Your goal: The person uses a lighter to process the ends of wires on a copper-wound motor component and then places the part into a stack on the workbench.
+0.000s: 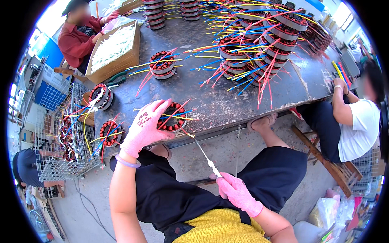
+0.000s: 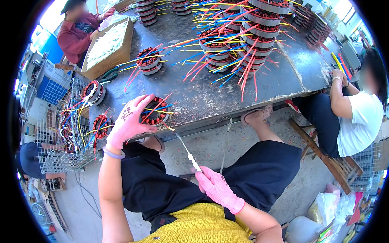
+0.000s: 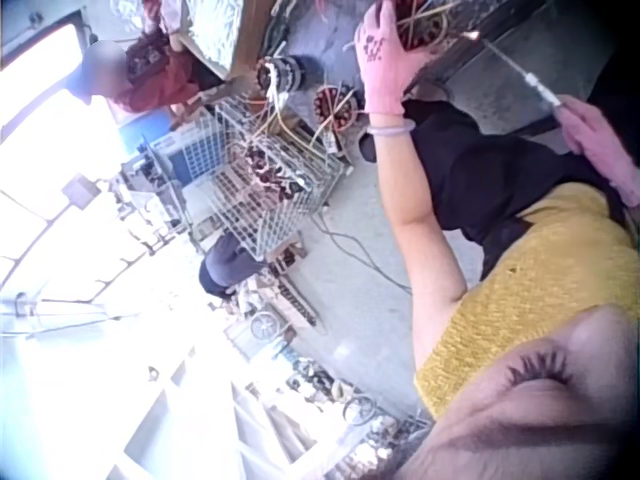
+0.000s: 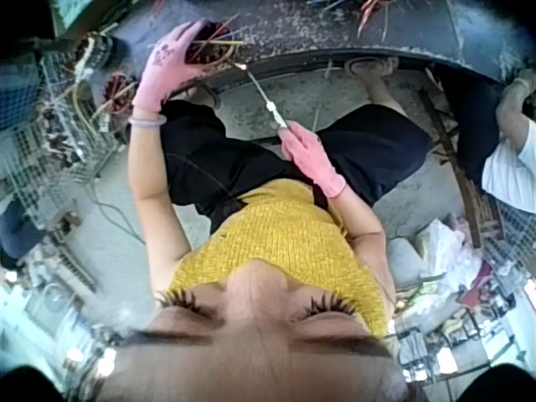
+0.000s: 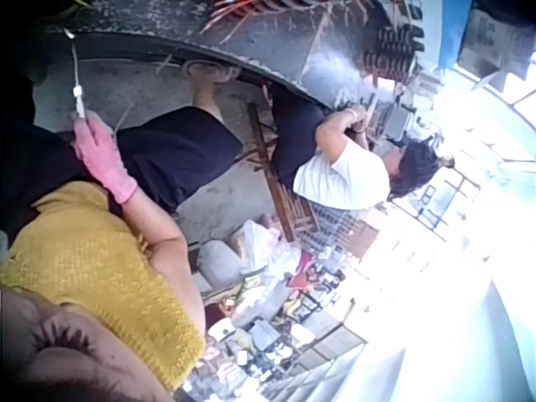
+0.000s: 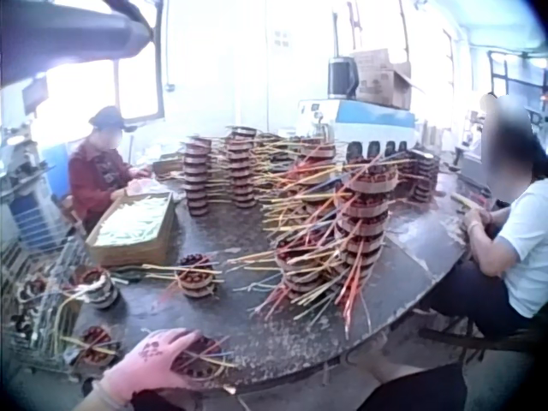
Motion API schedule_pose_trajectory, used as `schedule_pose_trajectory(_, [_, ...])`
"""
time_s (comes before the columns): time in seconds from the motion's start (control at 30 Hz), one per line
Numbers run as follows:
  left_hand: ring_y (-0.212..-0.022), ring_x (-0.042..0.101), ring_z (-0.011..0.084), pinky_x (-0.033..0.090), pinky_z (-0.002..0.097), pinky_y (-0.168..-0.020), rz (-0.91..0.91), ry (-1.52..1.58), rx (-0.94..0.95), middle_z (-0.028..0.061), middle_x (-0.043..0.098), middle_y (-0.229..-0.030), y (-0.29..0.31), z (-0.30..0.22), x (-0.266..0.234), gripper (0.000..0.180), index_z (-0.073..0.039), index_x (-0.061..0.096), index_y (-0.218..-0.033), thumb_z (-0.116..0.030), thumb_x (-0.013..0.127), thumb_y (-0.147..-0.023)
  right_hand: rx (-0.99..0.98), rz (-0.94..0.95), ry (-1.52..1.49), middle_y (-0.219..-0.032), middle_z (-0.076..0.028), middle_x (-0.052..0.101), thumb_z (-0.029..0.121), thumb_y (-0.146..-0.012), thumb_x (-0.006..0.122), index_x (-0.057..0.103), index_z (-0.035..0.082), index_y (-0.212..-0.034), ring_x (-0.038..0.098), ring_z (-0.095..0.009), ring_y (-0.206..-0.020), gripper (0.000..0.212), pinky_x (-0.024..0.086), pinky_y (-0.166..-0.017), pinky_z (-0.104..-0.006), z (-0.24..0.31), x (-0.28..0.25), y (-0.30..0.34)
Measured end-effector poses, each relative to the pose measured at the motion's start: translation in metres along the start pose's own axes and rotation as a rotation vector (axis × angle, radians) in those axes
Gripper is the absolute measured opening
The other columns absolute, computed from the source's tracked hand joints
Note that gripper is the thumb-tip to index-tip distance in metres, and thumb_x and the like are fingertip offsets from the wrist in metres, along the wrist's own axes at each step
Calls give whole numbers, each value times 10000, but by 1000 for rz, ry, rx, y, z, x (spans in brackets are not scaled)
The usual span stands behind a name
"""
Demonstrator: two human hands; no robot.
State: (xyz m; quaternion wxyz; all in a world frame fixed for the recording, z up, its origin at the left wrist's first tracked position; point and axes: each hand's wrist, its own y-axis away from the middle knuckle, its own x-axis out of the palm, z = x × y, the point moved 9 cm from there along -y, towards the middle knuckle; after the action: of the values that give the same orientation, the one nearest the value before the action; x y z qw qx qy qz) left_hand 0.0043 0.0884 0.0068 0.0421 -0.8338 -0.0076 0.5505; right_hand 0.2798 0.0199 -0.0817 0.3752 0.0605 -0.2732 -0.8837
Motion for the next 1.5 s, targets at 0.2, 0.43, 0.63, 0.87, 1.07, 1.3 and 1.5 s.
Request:
schedule_pose_trajectory(0.2, [-1302, 482, 367, 379, 440, -1096, -2, 7, 8, 178, 514, -1401, -1, 1, 1, 981, -57, 461, -1448, -291, 884, -594, -1, -10, -16, -653, -18, 530, 243, -1028, 493, 579, -4, -1279, 503, -92, -577, 363, 429, -567, -281, -3, -1, 1])
schedule_pose_trajectory(0.43, [-1302, 481, 367, 376, 438, -1100, -8, 19, 13, 179, 512, -1403, 0, 1, 0, 976, -59, 463, -1448, -291, 879, -596, 38, -3, -105, -661, 12, 502, 235, -1036, 494, 580, -5, -1282, 473, -69, -582, 355, 408, -557, -256, -1, 4, 2])
schedule_pose_trajectory(0.63, [-1304, 480, 363, 376, 436, -1102, -3, 20, 13, 178, 508, -1408, -2, 1, 2, 975, -76, 461, -1456, -279, 880, -600, 25, -17, -125, -658, 11, 498, 237, -1029, 493, 581, -5, -1269, 467, -69, -578, 352, 398, -548, -260, -2, 3, 2])
schedule_pose_trajectory(0.87, [-1320, 468, 371, 370, 441, -1112, 5, 7, -2, 183, 500, -1420, -2, 2, 3, 980, -79, 456, -1459, -275, 883, -599, -2, -12, -36, -629, -11, 518, 258, -1027, 478, 582, -13, -1229, 485, -86, -565, 353, 409, -550, -281, 2, 3, 2])
schedule_pose_trajectory(1.07, [-1285, 484, 381, 384, 451, -1099, -17, -41, 16, 193, 515, -1389, -1, 0, 2, 953, -70, 466, -1441, -330, 874, -620, -17, -17, -16, -621, -34, 533, 248, -1021, 484, 585, -11, -1221, 506, -103, -557, 342, 419, -555, -290, -2, 0, 1])
schedule_pose_trajectory(1.3, [-1326, 459, 376, 360, 444, -1118, 11, 14, -3, 190, 487, -1431, 0, 2, 3, 985, -77, 448, -1466, -287, 882, -607, -10, -15, -40, -625, -35, 531, 241, -1023, 490, 580, -15, -1238, 506, -104, -560, 346, 419, -558, -288, -1, 2, 1])
schedule_pose_trajectory(1.5, [-1327, 458, 376, 363, 443, -1117, 5, 2, 10, 191, 488, -1429, -1, 2, 3, 991, -75, 446, -1467, -283, 886, -604, -27, -11, -32, -630, -34, 525, 245, -1026, 485, 577, -20, -1242, 495, -100, -568, 354, 424, -566, -291, 2, 2, 3])
